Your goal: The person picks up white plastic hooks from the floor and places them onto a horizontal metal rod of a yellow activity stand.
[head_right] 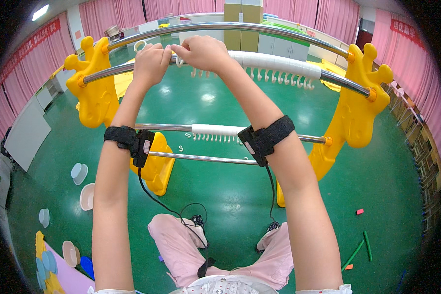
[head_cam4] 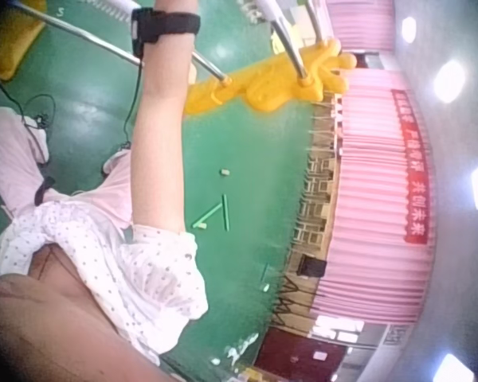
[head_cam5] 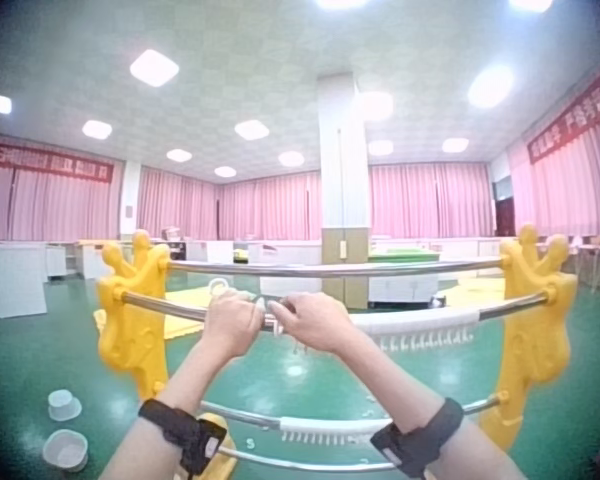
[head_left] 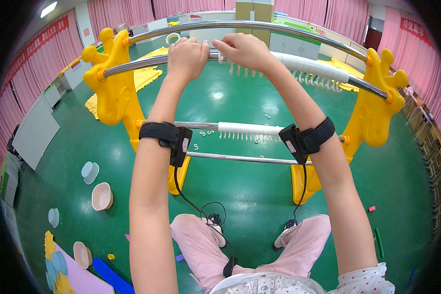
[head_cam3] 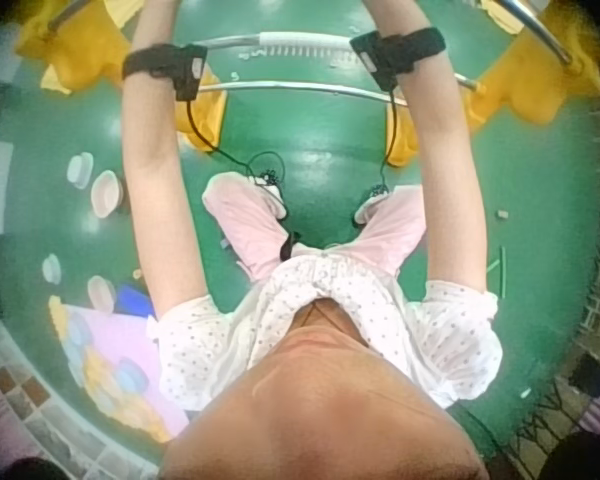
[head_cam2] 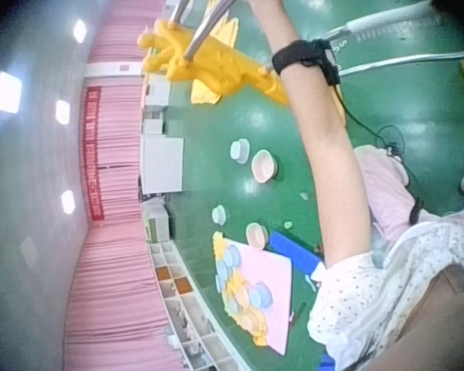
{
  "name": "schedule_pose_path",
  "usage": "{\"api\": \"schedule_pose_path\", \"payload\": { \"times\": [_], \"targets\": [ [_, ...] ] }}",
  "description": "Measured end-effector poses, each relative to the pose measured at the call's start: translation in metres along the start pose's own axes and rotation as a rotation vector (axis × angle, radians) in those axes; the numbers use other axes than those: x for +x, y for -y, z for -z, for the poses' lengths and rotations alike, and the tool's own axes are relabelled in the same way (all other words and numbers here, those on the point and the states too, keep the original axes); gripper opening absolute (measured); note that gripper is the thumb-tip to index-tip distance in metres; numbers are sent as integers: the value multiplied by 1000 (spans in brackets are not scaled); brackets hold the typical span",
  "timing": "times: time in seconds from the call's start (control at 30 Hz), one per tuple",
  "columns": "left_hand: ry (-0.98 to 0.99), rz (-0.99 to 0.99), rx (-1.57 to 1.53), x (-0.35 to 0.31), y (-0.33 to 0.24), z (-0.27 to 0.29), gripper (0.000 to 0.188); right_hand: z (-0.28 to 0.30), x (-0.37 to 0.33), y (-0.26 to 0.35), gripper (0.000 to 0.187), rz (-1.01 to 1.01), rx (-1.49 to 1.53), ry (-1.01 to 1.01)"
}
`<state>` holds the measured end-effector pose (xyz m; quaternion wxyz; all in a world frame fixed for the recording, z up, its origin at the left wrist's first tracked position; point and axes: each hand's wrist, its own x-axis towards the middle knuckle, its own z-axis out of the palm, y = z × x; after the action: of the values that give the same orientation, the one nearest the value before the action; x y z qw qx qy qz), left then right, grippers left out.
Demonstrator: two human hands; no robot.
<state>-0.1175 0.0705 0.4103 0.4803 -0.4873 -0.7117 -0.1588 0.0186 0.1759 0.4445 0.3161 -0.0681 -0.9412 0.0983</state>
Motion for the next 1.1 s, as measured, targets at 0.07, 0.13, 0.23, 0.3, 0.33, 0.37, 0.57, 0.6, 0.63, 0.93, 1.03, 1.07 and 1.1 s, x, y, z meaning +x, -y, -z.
{"api": "schedule_pose_path", "payload": {
  "times": [0.07,0.13,0.23,0.3,0.33,0.37,0.57,0.6,0.63,0.93,1.03,1.07,1.1],
  "targets": [
    [13,-9,17,1,-1,0,35,0,2,-4,42,-5,24,36],
    [-2,7,-3,2,-3,-1,35,-2,2,-11,43,98,100,-16],
    [-36,11,-23,1,-2,-1,35,0,5,-13,43,150,148,58],
    [-20,13,-16,1,0,-1,35,4,3,-11,45,152,127,91],
    [-5,15,-10,1,0,0,36,6,2,-9,47,153,105,124],
    [-3,16,-7,0,1,1,36,4,2,-11,47,155,108,124],
    [-4,22,-81,1,-3,3,38,-2,-3,-21,54,348,75,-104],
    [-14,20,-71,0,-2,4,39,-1,-5,-19,52,352,78,-108],
    [-23,18,-62,-1,-2,4,39,-1,-7,-17,50,355,81,-111],
    [-2,-8,-58,2,0,3,41,-5,-14,-17,55,450,-79,-204],
    [28,38,-60,2,0,1,43,-4,-15,-4,57,170,-285,-9],
    [29,38,-60,2,1,1,43,-5,-14,-4,57,170,-285,-9],
    [32,89,-87,4,1,2,44,-5,-13,-7,58,237,-299,-38]
  ]
}}
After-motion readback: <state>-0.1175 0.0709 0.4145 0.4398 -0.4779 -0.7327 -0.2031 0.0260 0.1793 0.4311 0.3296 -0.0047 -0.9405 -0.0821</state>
